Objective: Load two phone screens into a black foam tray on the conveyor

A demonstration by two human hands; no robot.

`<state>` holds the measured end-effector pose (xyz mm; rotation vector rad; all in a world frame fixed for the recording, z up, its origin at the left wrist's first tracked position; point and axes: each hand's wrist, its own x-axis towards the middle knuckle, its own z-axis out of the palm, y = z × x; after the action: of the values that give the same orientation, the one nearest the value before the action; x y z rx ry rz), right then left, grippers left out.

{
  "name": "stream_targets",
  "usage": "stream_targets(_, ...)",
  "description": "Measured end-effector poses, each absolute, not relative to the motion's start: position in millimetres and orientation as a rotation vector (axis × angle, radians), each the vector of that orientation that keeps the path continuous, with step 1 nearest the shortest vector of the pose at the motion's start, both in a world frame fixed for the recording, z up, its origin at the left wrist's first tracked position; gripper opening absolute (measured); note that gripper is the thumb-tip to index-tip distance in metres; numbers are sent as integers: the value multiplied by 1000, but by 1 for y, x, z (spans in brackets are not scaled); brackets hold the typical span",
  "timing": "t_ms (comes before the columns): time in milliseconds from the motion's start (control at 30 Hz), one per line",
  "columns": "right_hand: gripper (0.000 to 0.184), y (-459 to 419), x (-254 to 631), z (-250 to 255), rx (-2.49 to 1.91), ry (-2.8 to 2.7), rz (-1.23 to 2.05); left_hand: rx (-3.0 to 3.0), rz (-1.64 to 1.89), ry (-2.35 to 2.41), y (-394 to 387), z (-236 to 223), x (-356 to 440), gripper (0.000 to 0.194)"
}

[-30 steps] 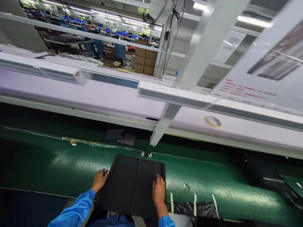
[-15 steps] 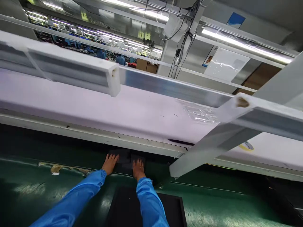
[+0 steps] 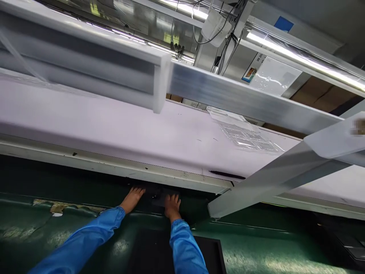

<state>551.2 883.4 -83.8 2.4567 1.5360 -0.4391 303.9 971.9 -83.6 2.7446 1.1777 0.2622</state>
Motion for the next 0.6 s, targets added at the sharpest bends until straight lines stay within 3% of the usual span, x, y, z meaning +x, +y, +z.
stream_targets(100, 97, 886, 537, -95, 2351, 1600, -454, 2776, 295, 1101, 958, -70, 283, 64)
stream_targets(267, 67, 873, 540, -81, 2422, 1838, -346, 2888, 548, 814, 909, -56, 217, 67)
stream_targets(400, 46, 860, 550, -32, 2458, 2027, -362, 2948, 761, 673, 855, -40, 172, 76)
stream_targets(500, 44, 850, 543, 16, 2381, 2075, -420, 2913, 801, 635, 813, -10, 157, 77)
stream_targets(600, 43, 820, 522, 59, 2319, 2211, -630, 2766, 765, 627, 778, 34, 153, 65)
